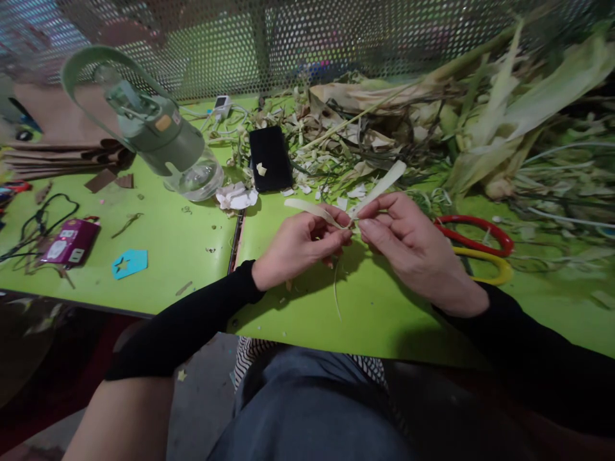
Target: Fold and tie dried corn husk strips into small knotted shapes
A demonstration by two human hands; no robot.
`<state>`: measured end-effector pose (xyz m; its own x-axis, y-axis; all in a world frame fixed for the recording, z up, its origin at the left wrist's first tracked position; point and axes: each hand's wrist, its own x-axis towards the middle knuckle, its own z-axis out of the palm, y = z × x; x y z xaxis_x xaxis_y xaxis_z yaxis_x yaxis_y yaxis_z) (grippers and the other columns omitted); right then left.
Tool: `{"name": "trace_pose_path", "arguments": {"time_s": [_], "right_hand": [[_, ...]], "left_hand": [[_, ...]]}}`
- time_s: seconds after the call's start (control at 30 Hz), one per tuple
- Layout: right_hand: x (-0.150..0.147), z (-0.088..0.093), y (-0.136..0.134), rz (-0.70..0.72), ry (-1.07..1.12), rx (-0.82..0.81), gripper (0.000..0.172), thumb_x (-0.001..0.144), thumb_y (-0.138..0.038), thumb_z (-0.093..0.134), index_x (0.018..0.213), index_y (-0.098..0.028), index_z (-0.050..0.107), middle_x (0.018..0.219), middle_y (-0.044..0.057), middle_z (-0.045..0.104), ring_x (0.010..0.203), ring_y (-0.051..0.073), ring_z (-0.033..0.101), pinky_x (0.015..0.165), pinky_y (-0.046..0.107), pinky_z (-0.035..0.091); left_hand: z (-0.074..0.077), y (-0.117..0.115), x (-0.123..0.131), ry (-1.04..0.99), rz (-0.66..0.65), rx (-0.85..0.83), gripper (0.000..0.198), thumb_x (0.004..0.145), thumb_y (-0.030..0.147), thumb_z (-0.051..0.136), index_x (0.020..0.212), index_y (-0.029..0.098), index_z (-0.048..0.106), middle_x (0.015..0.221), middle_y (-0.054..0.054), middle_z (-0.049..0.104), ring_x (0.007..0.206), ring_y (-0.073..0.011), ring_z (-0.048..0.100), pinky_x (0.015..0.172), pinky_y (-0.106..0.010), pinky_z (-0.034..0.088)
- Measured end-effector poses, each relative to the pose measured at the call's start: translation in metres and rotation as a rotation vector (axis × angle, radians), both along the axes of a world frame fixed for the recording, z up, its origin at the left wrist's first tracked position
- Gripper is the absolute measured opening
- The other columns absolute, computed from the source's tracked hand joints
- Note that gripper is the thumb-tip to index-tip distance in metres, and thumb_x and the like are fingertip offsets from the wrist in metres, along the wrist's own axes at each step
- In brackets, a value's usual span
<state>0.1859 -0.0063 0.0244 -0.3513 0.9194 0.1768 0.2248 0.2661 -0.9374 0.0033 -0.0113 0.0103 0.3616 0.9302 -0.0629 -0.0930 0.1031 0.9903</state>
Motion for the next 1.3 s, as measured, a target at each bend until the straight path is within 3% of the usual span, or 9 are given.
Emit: {"name": "trace_pose_path", "arguments": {"time_s": [0.17,0.5,0.57,0.67,0.77,0.83,0.93,1.1,1.3], "right_hand": [[-0.001,0.000,0.003,0.025,0.063,-0.042,0.011,0.095,-0.032,0.062,0.097,-0.028,0.052,0.067,-0.005,0.050,0.053,0.014,0.045,0.050,0.031,0.038],[0.003,-0.007,0.007,-0.011,-0.045,-0.097,0.006,0.098,-0.033,0.054,0.099,-0.028,0.050,0.059,-0.006,0.042,0.050,0.016,0.040,0.046,0.031,0.029],[0.005,-0.010,0.012,-0.088,-0.174,0.100,0.008,0.098,-0.033,0.056,0.102,-0.027,0.051,0.074,0.000,0.056,0.063,0.019,0.054,0.053,0.033,0.039],[0.008,-0.010,0.017,-0.180,-0.409,0.639,0.011,0.094,-0.025,0.062,0.103,-0.025,0.057,0.103,0.009,0.068,0.096,0.027,0.064,0.079,0.044,0.049],[0.007,-0.009,0.014,-0.043,-0.545,0.966,0.018,0.094,-0.015,0.060,0.105,-0.028,0.064,0.096,0.006,0.070,0.094,0.026,0.065,0.081,0.044,0.050],[0.004,-0.011,0.010,0.114,-0.628,1.058,0.021,0.095,-0.015,0.060,0.108,-0.029,0.069,0.096,0.006,0.072,0.090,0.025,0.065,0.077,0.041,0.051],[-0.001,-0.016,0.006,0.174,-0.699,1.096,0.018,0.097,-0.019,0.059,0.104,-0.025,0.074,0.093,0.008,0.074,0.085,0.025,0.064,0.074,0.041,0.052],[-0.001,-0.018,0.004,0.243,-0.605,0.822,0.027,0.101,-0.021,0.050,0.104,-0.032,0.075,0.102,0.005,0.077,0.095,0.025,0.069,0.087,0.043,0.056],[0.006,-0.018,0.009,0.229,-0.494,1.064,0.021,0.100,-0.019,0.057,0.110,-0.025,0.073,0.092,0.006,0.077,0.085,0.022,0.070,0.076,0.038,0.060]], "left_hand": [[-0.002,0.001,0.001,-0.041,-0.046,-0.067,0.015,0.091,0.024,0.069,0.092,0.011,0.061,0.073,0.001,0.068,0.063,-0.0060,0.065,0.064,-0.018,0.056],[0.005,0.002,-0.002,-0.192,-0.022,-0.269,0.003,0.093,0.011,0.063,0.091,0.011,0.061,0.078,-0.002,0.071,0.075,-0.0091,0.071,0.078,-0.025,0.059],[0.006,0.004,-0.002,-0.245,0.031,-0.322,0.005,0.095,0.010,0.060,0.093,0.011,0.065,0.086,-0.006,0.075,0.082,-0.0112,0.073,0.086,-0.028,0.060],[0.008,0.008,-0.003,-0.285,0.114,-0.371,0.013,0.095,0.008,0.057,0.093,0.011,0.070,0.090,-0.008,0.078,0.086,-0.0125,0.075,0.092,-0.031,0.061],[0.010,0.011,-0.003,-0.269,0.164,-0.375,0.015,0.093,0.007,0.059,0.091,0.012,0.073,0.091,-0.007,0.078,0.086,-0.0120,0.074,0.089,-0.028,0.060],[0.011,0.010,-0.003,-0.249,0.173,-0.358,0.014,0.090,0.008,0.062,0.088,0.012,0.075,0.093,-0.007,0.079,0.085,-0.0115,0.074,0.085,-0.025,0.059],[0.012,0.007,-0.001,-0.246,0.164,-0.342,0.012,0.089,0.009,0.064,0.088,0.012,0.076,0.096,-0.008,0.078,0.088,-0.0123,0.073,0.084,-0.025,0.058],[0.007,0.005,0.000,-0.303,0.150,-0.308,0.005,0.088,0.009,0.068,0.087,0.012,0.072,0.095,-0.005,0.076,0.088,-0.0099,0.072,0.090,-0.025,0.056],[0.006,0.007,-0.001,-0.272,0.212,-0.279,0.006,0.088,0.006,0.067,0.085,0.011,0.066,0.096,-0.004,0.076,0.083,-0.0083,0.071,0.093,-0.028,0.057]]}}
